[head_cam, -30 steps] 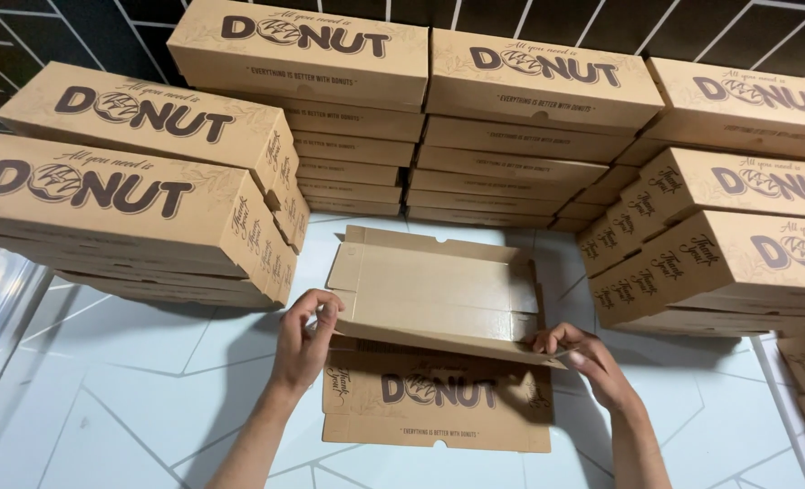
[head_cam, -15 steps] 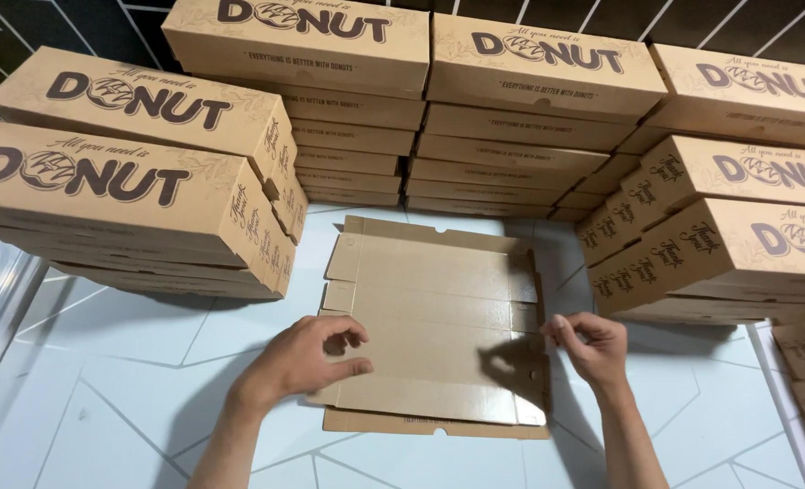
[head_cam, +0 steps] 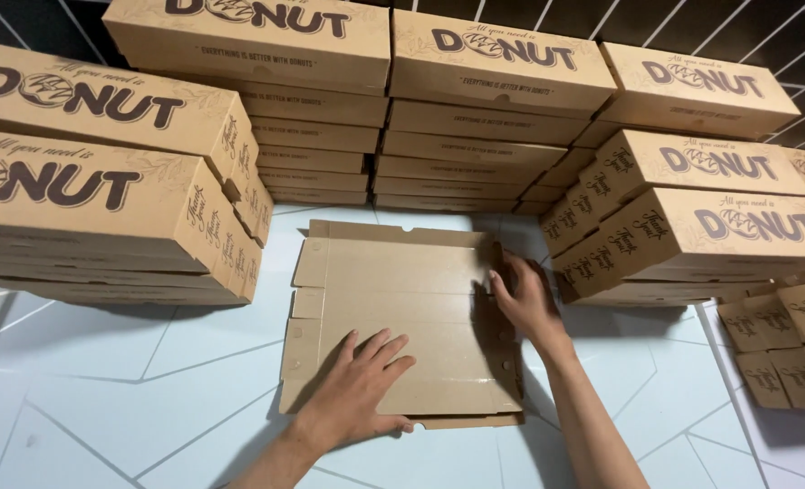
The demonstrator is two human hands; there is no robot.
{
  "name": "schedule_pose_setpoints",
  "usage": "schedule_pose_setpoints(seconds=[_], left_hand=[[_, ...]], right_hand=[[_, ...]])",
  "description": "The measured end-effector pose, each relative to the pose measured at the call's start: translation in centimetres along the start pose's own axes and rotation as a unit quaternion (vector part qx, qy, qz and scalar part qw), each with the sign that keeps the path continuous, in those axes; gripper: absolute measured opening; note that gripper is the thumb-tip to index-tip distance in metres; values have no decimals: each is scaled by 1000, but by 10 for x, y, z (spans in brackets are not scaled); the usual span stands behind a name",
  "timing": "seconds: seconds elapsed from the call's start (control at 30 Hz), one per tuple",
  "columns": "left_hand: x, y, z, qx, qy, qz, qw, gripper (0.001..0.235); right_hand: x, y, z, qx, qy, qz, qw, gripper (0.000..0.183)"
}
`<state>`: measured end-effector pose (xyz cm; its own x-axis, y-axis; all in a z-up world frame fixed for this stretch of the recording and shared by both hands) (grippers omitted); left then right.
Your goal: The person assembles a flat cardboard donut box by folding and tucking its flaps into place. They then fold a smaller cardboard piece into a compact box and place it inside the larger box.
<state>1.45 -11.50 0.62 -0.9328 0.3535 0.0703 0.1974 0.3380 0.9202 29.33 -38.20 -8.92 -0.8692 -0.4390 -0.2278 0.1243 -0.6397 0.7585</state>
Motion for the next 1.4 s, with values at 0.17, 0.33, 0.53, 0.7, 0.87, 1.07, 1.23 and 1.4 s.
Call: schedule_pose_setpoints(seconds=[0.17,0.33,0.53,0.7,0.87,1.07,1.23,1.4], left_hand=[[2,21,-9,66,-8,54,996,91],[-27,30,-8,63,-11,37,997,72],[-128,28,-1,-67,25,-45,996,72],[-190,-14,21,-84,55,-112,989,54],[-180,1,18,-62,48,-132,988,52],[-168,15,12,-34,66,-182,980,61],[-180,-2,21,-49,53,-169,983,55],[-190,-21,31,-51,41,-196,978,49]], right_hand=[[-17,-9,20,-72,-4,-29,997,44],[-18,18,85,-40,-31,-32,998,31],[-32,22,80,-76,-34,-5,997,26],[-27,37,124,-100,-6,43,994,26],[-19,52,136,-31,69,87,993,29],[-1,25,107,103,123,48,986,46],[-10,27,99,52,107,43,992,28],[-9,29,109,112,140,40,983,42]])
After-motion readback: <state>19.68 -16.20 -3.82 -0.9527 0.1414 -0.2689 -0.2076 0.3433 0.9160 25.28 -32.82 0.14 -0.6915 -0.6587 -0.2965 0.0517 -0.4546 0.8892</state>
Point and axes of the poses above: each hand's wrist, its own x-axis away from the middle knuckle, its own y-axis out of the back of the hand, z = x × y, the point moved 1 cm from there along -x, towards the middle knuckle, and after that the axes turned 3 degrees about z, right-handed, at the moved point
